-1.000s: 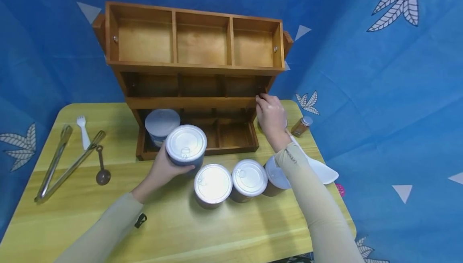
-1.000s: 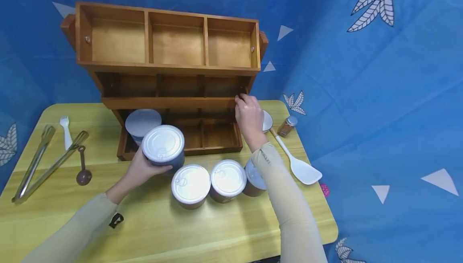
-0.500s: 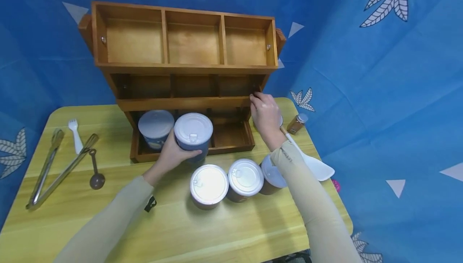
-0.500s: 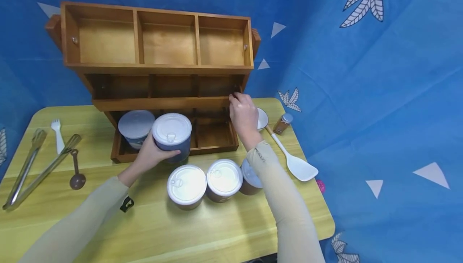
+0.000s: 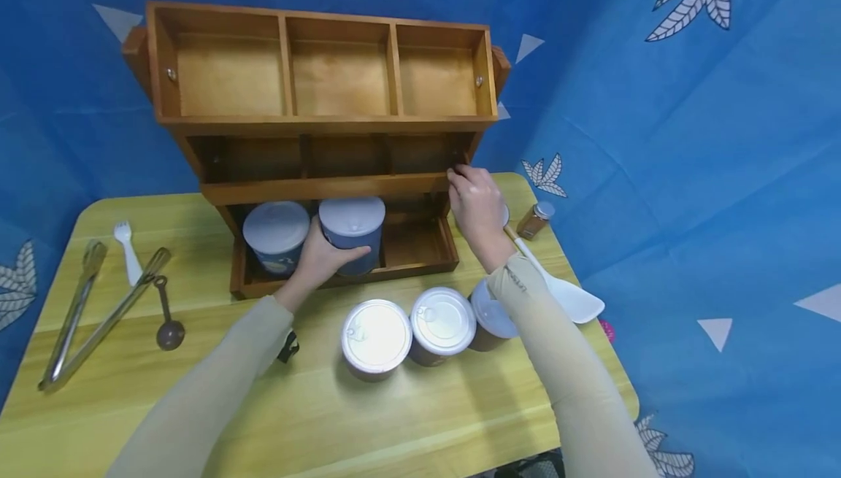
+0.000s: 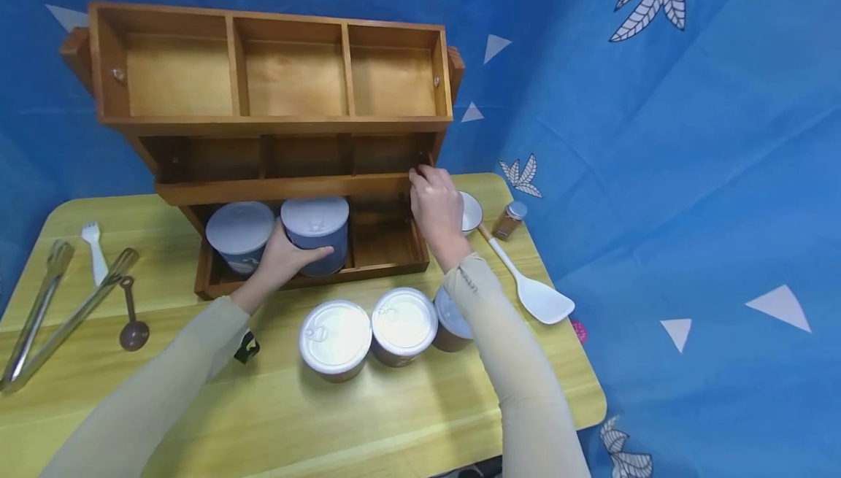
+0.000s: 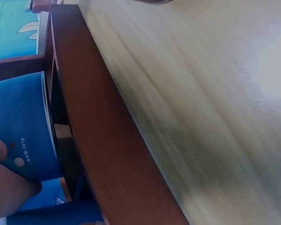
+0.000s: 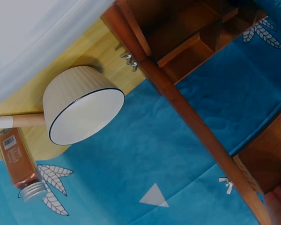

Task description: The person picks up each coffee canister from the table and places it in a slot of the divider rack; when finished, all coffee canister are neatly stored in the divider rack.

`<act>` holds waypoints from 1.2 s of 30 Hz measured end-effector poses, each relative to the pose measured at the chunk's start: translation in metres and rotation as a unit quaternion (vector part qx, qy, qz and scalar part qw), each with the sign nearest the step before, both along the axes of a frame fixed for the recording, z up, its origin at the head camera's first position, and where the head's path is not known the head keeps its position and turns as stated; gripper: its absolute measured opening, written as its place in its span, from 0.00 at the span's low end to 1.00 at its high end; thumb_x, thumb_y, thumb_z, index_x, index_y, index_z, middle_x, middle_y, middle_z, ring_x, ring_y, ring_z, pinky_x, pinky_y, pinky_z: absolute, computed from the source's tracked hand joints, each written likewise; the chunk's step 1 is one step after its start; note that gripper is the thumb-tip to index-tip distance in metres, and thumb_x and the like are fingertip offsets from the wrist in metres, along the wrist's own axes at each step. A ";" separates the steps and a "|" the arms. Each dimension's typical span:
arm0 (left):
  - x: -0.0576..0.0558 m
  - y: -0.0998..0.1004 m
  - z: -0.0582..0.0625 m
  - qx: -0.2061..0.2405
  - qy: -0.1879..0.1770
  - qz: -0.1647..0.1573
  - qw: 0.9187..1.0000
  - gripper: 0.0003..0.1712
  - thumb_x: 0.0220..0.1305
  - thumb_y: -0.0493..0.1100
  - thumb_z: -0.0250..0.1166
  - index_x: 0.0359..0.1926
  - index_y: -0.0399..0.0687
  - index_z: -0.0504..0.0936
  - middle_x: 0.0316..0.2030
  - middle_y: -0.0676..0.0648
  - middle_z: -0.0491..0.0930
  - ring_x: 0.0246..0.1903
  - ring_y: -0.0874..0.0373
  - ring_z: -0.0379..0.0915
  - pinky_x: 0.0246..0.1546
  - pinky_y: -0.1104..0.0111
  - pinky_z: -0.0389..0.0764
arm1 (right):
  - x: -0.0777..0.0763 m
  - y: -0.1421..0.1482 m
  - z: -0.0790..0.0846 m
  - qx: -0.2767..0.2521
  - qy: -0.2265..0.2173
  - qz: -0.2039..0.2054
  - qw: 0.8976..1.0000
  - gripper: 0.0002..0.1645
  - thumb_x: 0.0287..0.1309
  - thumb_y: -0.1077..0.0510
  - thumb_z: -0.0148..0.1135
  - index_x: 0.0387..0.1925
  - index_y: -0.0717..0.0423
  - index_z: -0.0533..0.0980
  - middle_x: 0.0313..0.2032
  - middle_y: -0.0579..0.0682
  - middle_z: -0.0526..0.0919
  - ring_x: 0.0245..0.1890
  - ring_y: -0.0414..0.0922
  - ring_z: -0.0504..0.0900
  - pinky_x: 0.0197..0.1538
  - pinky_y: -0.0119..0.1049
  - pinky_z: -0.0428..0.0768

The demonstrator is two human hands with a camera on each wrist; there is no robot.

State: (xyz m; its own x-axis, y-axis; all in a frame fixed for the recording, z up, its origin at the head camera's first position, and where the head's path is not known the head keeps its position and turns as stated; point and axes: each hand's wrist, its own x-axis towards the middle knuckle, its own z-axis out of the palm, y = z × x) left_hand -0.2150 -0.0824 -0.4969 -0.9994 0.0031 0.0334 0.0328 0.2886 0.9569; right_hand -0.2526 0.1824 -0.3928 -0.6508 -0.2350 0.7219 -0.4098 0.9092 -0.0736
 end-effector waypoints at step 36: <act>-0.017 0.018 -0.047 -0.023 -0.002 0.067 0.997 0.69 0.39 0.46 0.82 0.75 0.40 0.47 0.71 0.34 0.59 0.71 0.40 0.57 0.74 0.51 0.59 | -0.001 0.000 -0.002 0.003 0.013 -0.001 1.000 0.10 0.62 0.65 0.61 0.39 0.59 0.87 0.41 0.55 0.89 0.41 0.52 0.86 0.45 0.43 0.86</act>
